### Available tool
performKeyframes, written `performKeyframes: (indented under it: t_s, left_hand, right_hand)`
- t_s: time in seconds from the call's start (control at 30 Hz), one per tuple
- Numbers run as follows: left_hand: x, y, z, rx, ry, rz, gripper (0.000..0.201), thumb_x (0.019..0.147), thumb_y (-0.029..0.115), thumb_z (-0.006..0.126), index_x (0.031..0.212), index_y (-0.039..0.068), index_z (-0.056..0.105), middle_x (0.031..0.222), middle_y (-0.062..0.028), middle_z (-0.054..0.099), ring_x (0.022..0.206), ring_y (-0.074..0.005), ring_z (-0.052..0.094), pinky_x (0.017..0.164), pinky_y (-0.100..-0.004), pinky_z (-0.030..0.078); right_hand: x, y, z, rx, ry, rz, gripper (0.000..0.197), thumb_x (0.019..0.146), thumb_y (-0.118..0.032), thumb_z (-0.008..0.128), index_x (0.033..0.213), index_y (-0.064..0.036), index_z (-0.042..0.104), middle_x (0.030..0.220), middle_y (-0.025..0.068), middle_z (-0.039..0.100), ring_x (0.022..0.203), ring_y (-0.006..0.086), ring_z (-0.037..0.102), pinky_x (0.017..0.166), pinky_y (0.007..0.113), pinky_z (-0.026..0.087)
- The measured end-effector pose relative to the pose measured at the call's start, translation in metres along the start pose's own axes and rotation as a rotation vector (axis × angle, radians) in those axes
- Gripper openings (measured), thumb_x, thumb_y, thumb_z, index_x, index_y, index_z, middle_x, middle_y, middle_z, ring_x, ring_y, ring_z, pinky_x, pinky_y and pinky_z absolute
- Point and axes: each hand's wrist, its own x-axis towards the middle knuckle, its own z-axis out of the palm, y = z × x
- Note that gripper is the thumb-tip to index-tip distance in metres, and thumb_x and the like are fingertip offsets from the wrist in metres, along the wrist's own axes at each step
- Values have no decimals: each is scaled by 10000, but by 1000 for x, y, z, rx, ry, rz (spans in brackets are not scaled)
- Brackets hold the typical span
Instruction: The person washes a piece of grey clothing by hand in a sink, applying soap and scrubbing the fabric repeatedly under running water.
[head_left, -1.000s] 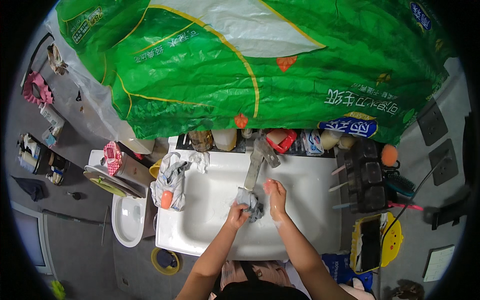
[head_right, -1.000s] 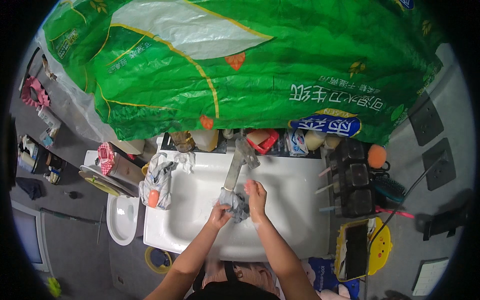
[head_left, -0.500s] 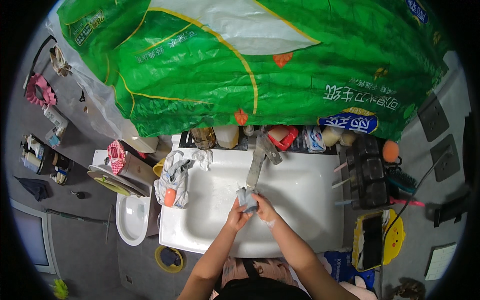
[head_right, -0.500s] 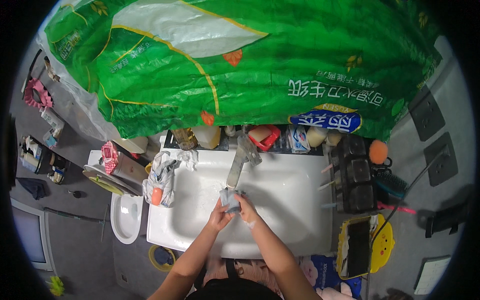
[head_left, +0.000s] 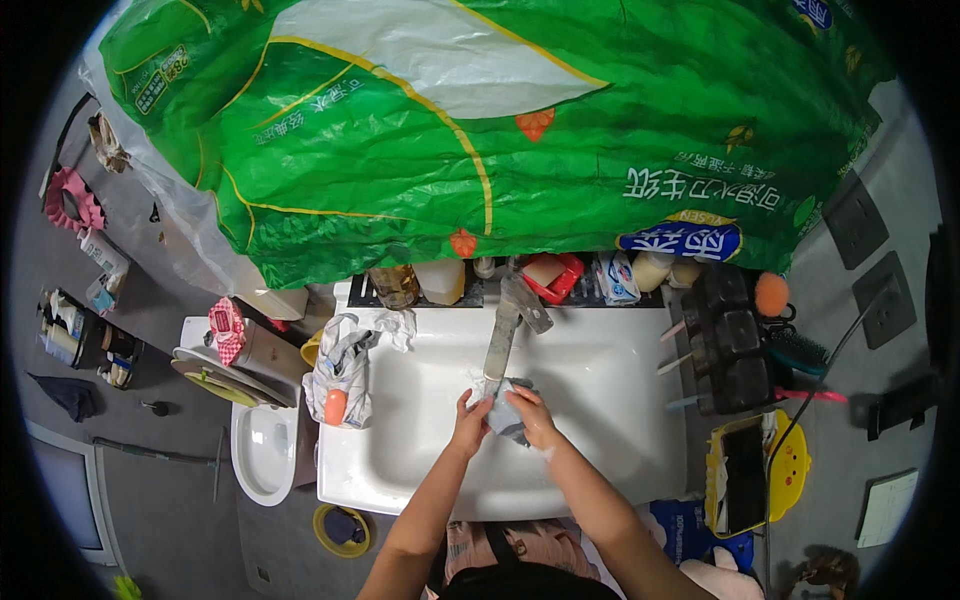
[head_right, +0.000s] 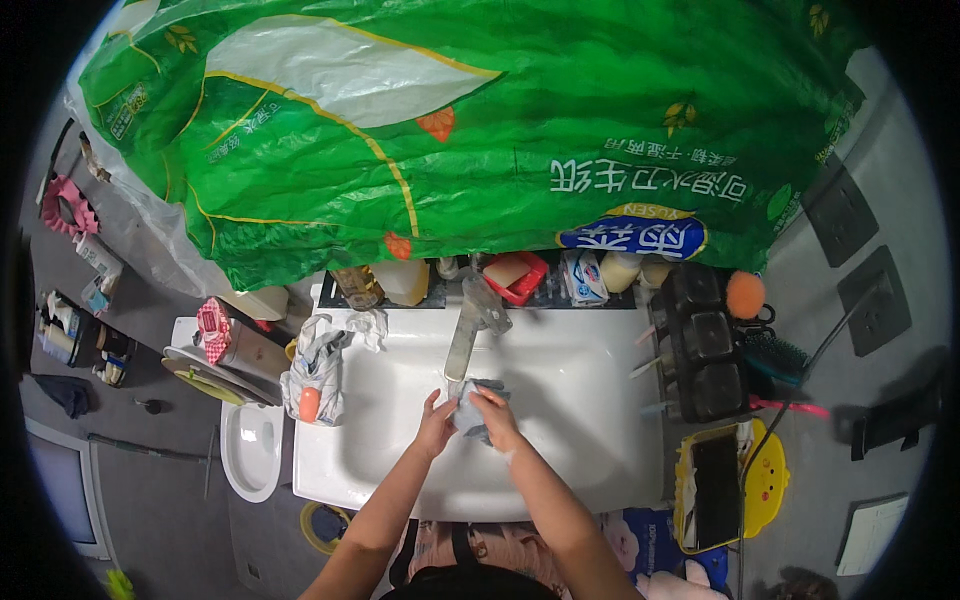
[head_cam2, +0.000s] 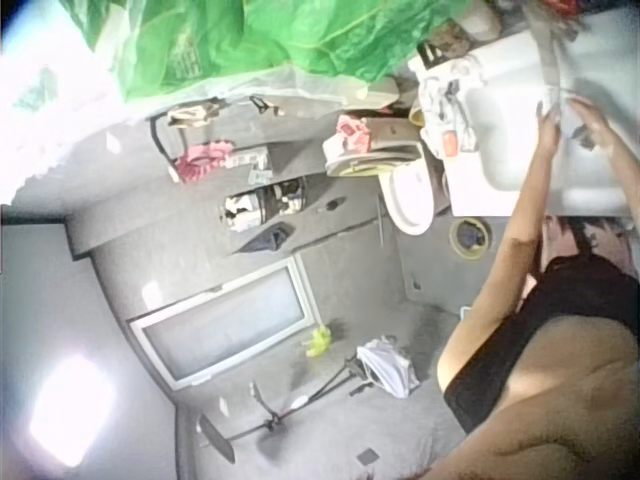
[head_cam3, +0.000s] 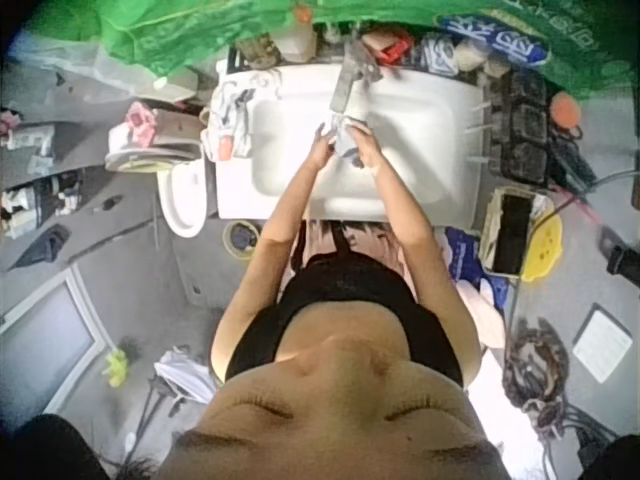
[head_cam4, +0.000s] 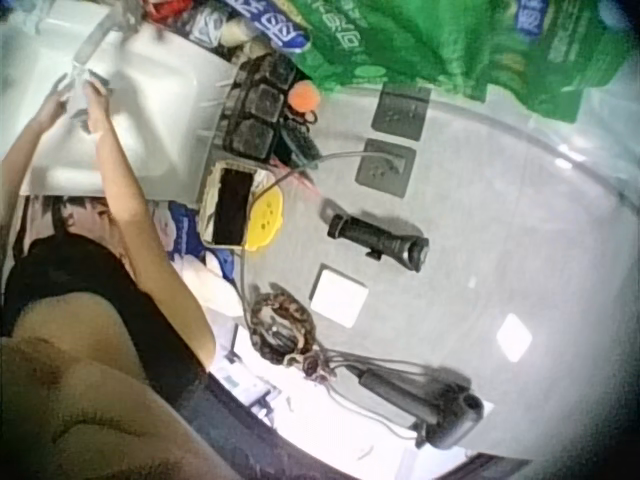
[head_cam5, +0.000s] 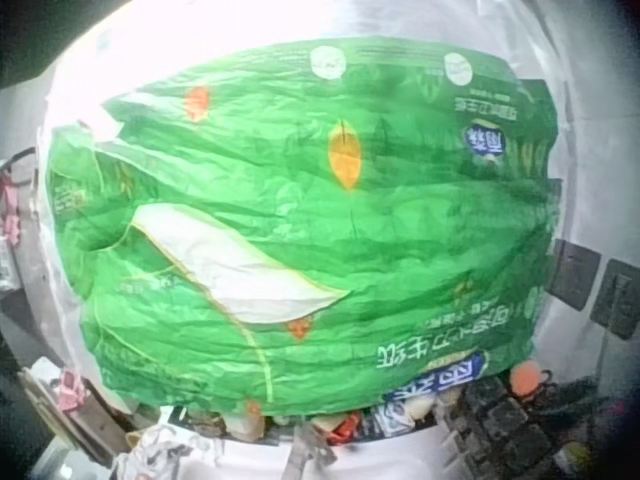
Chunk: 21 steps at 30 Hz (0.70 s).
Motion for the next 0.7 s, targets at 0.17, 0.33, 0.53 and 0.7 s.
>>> performKeyframes:
  t_s: [0.17,0.33,0.53,0.7]
  left_hand:
    - [17,6,-15,283,-206,-46,315,815,405,504,915,108,531,804,7,516,658,-83,503,516,-229,413]
    - [18,5,-20,37,-70,111,262,854,362,453,848,120,553,725,19,542,633,-93,523,539,-247,439]
    - [-1,16,-23,-303,-134,-57,234,888,249,387,982,58,486,924,-65,554,808,-183,561,697,-309,488]
    - [1,9,-14,-318,-245,-77,225,875,223,420,1008,53,483,945,-67,554,824,-168,556,697,-286,488]
  right_hand:
    - [9,-10,-3,-249,-196,-6,323,800,-170,561,1088,-31,514,916,9,563,833,92,511,716,212,400]
    - [14,-10,1,-211,-177,98,411,793,-222,567,1154,-60,456,1021,10,522,930,99,475,740,212,374]
    - [-1,-2,18,-146,-104,261,386,816,-279,522,1141,-85,452,1070,9,495,953,119,469,778,283,377]
    - [4,6,7,60,-184,156,333,814,-236,525,1111,-101,460,1029,4,511,899,121,490,733,270,387]
